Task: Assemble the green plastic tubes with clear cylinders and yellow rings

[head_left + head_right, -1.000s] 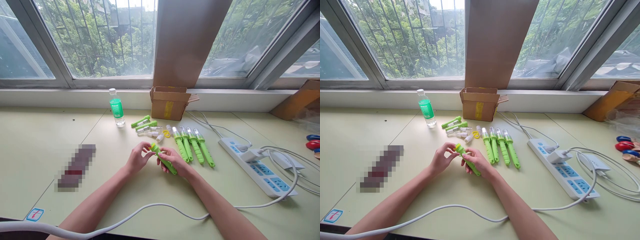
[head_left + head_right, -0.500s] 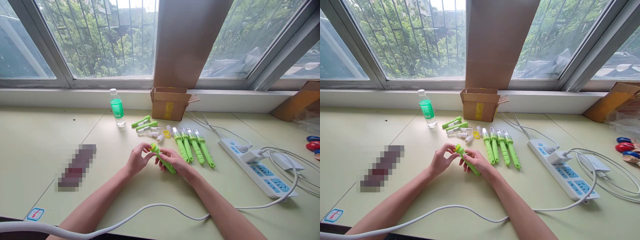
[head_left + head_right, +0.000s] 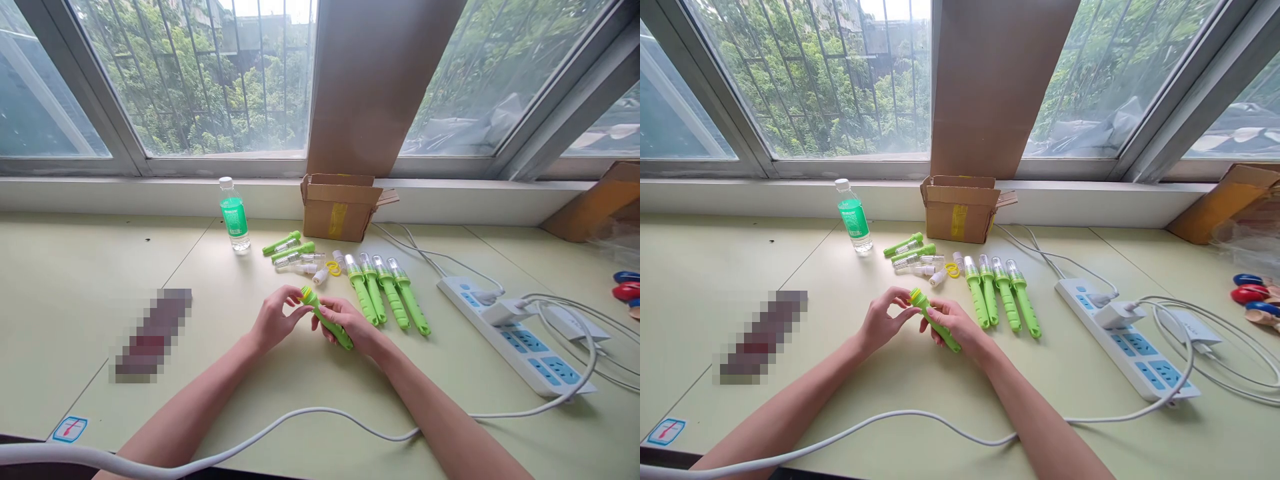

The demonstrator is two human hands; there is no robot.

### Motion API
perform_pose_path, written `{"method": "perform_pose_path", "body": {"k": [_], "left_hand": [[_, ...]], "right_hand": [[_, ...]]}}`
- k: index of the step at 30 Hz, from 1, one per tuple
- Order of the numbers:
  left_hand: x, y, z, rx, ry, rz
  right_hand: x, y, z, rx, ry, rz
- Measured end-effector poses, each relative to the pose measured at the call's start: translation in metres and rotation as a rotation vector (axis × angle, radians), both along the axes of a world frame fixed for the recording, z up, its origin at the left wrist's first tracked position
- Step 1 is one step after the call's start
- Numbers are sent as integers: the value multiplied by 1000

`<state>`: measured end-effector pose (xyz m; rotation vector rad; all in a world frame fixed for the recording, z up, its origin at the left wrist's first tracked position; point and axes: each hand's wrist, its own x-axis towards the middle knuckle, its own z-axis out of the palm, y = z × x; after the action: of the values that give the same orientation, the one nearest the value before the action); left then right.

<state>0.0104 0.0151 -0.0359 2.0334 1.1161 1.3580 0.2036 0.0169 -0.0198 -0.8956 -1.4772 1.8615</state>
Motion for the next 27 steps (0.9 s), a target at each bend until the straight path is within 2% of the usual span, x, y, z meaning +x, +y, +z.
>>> {"method": "perform_pose_path", "body": {"k": [16,22,27], "left_hand": [[5,-4,6,-64,-138,-70],[7,-6,12,-256,-256,-63],[6,-4,13,-458,-452,-159]], "right_hand": [[-3,-1,-3,-156,94,11],[-4,-1,-4,-171,117,4],[-4,-1,-4,-168,126,-12]]}}
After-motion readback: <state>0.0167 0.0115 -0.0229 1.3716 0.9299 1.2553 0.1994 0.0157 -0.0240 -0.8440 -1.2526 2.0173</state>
